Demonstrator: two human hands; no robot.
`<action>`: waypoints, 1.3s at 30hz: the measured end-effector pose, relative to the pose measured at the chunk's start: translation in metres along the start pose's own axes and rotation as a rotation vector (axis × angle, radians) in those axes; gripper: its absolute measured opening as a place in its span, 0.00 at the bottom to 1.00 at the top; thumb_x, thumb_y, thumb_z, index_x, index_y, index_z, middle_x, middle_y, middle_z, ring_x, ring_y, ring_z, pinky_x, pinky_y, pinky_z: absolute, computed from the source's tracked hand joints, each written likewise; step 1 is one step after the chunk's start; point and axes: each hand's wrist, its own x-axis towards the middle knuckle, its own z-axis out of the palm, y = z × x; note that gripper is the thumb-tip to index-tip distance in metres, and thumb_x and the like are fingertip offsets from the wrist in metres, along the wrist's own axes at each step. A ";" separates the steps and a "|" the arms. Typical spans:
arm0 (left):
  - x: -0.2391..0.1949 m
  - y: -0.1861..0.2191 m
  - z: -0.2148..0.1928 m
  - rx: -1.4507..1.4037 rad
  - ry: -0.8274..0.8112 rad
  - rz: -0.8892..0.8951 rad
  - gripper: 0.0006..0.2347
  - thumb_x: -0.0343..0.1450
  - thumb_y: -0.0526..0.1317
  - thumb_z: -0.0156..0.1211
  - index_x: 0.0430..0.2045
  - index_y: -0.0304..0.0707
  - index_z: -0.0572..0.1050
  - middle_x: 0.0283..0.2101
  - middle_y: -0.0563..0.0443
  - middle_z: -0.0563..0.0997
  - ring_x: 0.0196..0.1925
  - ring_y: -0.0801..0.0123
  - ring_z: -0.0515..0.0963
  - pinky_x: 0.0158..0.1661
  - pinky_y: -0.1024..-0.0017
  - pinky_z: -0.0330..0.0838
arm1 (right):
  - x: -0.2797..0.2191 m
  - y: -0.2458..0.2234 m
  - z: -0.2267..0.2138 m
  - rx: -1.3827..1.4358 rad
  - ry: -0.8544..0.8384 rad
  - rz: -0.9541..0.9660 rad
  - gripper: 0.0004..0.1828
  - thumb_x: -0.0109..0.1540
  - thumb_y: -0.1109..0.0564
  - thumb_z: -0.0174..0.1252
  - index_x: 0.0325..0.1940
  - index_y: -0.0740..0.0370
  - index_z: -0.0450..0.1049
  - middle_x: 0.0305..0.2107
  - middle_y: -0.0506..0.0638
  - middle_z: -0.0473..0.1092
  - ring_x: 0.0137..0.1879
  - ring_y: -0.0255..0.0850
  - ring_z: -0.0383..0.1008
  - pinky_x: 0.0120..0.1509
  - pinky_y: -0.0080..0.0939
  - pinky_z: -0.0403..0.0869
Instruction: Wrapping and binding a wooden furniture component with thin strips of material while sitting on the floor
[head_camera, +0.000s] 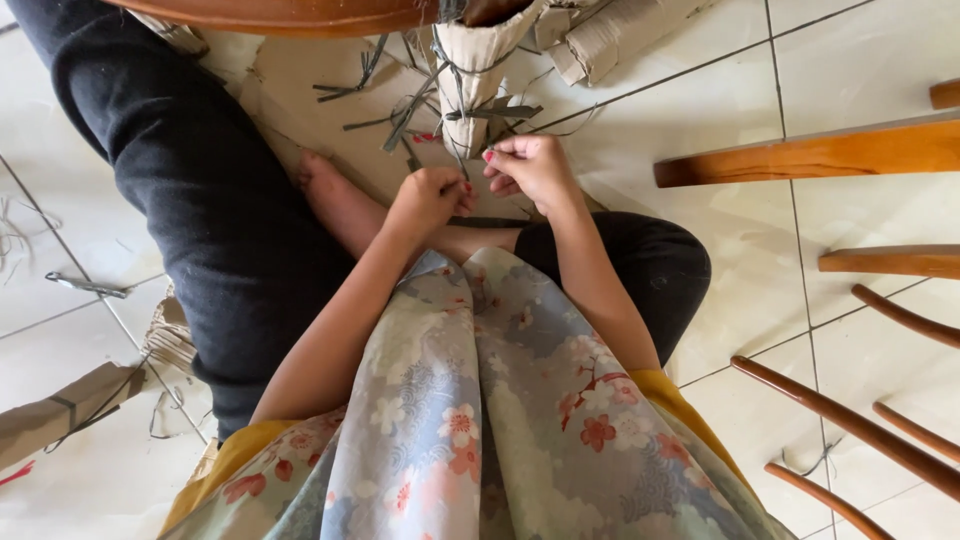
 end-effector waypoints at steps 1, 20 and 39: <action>-0.001 0.002 0.002 -0.002 -0.002 -0.001 0.06 0.70 0.38 0.60 0.34 0.44 0.83 0.31 0.44 0.85 0.39 0.47 0.84 0.43 0.52 0.78 | 0.001 0.003 -0.001 -0.001 0.001 0.002 0.12 0.62 0.60 0.63 0.46 0.71 0.77 0.29 0.60 0.79 0.26 0.38 0.81 0.30 0.38 0.84; 0.021 0.003 0.012 -0.548 0.184 -0.247 0.05 0.68 0.42 0.70 0.33 0.48 0.87 0.21 0.54 0.84 0.24 0.80 0.81 0.28 0.80 0.79 | -0.037 -0.001 0.025 -0.706 0.190 -0.403 0.04 0.53 0.61 0.66 0.28 0.53 0.83 0.20 0.49 0.76 0.28 0.45 0.78 0.33 0.44 0.77; 0.016 0.024 0.017 -0.991 0.238 -0.345 0.03 0.69 0.36 0.70 0.31 0.37 0.85 0.19 0.50 0.82 0.18 0.85 0.68 0.21 0.86 0.58 | -0.030 0.000 0.020 -0.446 0.280 -0.245 0.11 0.55 0.56 0.70 0.39 0.61 0.83 0.25 0.53 0.78 0.27 0.40 0.80 0.34 0.41 0.78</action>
